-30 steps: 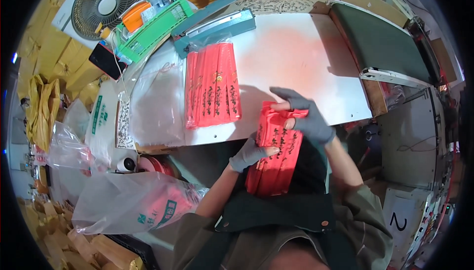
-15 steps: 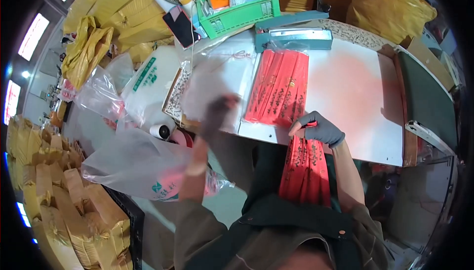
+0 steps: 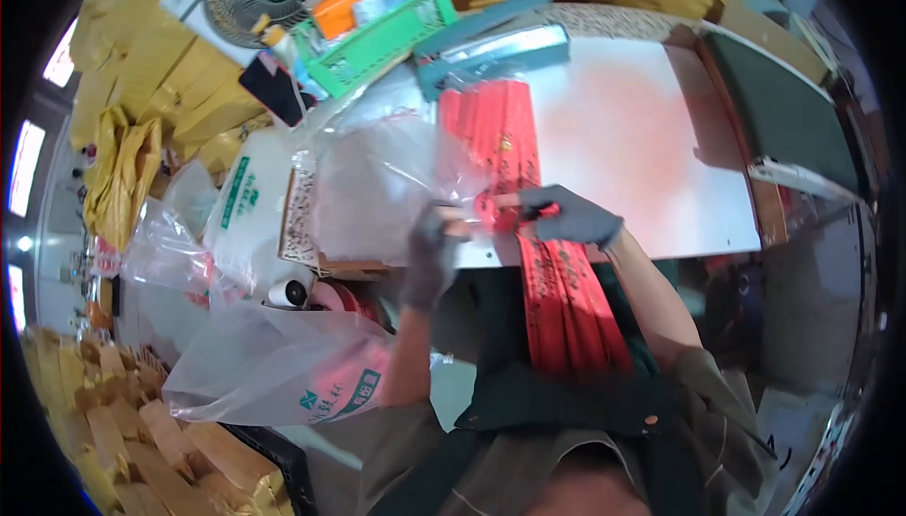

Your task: The person is packaging bundles of red items into clear plastic bags and sealing them with a heat sealer.

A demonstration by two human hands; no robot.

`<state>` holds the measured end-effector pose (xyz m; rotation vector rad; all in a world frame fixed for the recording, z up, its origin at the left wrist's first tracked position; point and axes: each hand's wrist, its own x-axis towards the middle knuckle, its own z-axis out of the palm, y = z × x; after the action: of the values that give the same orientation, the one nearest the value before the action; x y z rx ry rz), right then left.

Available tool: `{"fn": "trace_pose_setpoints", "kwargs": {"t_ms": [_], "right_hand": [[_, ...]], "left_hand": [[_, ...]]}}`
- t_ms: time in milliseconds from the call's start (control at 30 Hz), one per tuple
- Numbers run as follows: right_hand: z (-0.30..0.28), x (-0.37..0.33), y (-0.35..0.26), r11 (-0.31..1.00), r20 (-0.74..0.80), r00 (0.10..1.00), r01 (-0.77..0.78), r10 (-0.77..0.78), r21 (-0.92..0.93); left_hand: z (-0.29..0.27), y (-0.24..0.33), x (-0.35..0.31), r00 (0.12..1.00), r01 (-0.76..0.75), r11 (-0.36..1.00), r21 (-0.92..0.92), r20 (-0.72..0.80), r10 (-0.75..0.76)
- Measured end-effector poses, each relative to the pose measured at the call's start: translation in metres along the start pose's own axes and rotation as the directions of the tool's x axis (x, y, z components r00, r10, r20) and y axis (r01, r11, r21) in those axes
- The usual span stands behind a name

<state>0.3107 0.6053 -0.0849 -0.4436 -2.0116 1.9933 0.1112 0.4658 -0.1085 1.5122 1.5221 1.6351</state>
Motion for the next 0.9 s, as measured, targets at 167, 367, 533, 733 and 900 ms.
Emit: {"fn": "trace_pose_setpoints", "kwargs": {"t_ms": [167, 367, 533, 733, 900], "right_hand": [[-0.027, -0.021, 0.008, 0.990, -0.006, 0.999, 0.041, -0.042, -0.132], [-0.024, -0.048, -0.009, 1.000, -0.094, 0.995, -0.013, 0.013, -0.001], [-0.036, -0.048, 0.011, 0.991, -0.122, 0.984, 0.128, -0.130, -0.023], [-0.034, -0.044, 0.005, 0.999, -0.128, 0.991, 0.019, -0.024, -0.041], [-0.043, -0.044, 0.011, 1.000, -0.048, 0.999, 0.014, -0.014, 0.000]], "left_hand": [[0.050, 0.000, -0.008, 0.917, 0.338, 0.782, -0.524, -0.004, -0.399], [0.084, -0.003, 0.027, 0.989, -0.039, 0.987, 0.154, -0.137, 0.061], [0.113, 0.019, 0.010, 0.932, -0.363, 0.919, 0.154, 0.038, 0.361], [0.104, 0.007, 0.001, 0.998, 0.015, 0.997, 0.074, -0.056, -0.011], [0.094, 0.009, 0.001, 0.926, 0.370, 0.881, -0.294, 0.195, -0.324]]}}
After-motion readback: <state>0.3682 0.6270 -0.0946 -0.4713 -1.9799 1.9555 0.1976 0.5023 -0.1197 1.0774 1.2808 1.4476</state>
